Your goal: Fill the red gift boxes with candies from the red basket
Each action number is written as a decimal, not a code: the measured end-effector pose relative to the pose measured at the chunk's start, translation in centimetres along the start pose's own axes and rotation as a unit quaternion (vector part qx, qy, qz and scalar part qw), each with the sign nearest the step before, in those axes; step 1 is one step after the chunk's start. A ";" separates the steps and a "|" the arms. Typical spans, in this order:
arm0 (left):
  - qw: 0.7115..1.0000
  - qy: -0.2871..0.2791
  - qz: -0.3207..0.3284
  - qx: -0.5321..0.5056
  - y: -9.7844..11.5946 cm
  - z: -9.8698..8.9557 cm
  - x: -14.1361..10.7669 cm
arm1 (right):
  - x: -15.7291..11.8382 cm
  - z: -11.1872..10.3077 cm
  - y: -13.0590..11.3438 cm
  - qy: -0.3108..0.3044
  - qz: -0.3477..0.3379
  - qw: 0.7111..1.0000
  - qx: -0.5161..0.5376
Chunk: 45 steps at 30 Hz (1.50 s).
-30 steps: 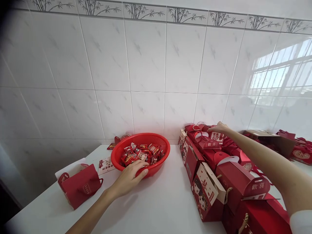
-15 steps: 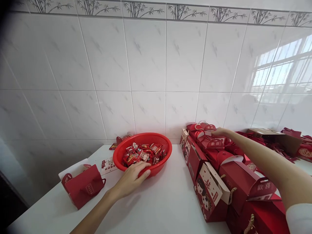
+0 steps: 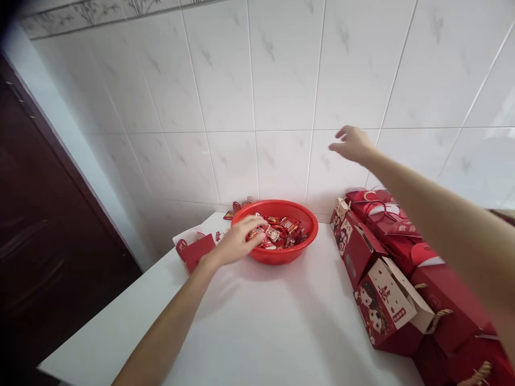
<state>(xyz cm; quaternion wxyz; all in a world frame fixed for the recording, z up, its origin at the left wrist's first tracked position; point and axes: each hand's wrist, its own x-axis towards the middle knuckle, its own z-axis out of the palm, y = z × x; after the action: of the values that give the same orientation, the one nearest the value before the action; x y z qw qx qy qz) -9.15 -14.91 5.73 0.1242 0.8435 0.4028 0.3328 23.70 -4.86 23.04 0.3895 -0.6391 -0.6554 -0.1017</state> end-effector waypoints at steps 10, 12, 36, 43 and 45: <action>0.905 0.041 -0.402 0.131 -6.3 -12.6 -4.9 | -14.5 11.8 -15.5 -0.299 -0.249 0.875 0.287; 0.884 -0.012 -0.454 0.109 -7.3 -12.5 -5.3 | -16.9 13.8 -16.8 -0.331 -0.249 0.859 0.301; 0.941 -0.309 -0.124 0.061 1.1 -6.0 -2.9 | -21.9 6.6 -8.8 -0.530 -0.131 0.834 0.079; 0.896 -0.406 -0.180 -0.017 -2.3 -4.8 -1.2 | -21.3 9.4 -5.2 -0.571 -0.094 0.806 0.122; 0.872 -0.438 -0.217 -0.029 -3.0 -4.4 -0.9 | -21.7 10.3 -5.0 -0.589 -0.098 0.792 0.125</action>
<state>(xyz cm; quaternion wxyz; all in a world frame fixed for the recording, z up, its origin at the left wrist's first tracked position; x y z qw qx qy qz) -14.23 -13.91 7.16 0.3813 0.7905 0.4698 -0.0947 12.62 -15.63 4.01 -0.0071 -0.4532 -0.8241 0.3398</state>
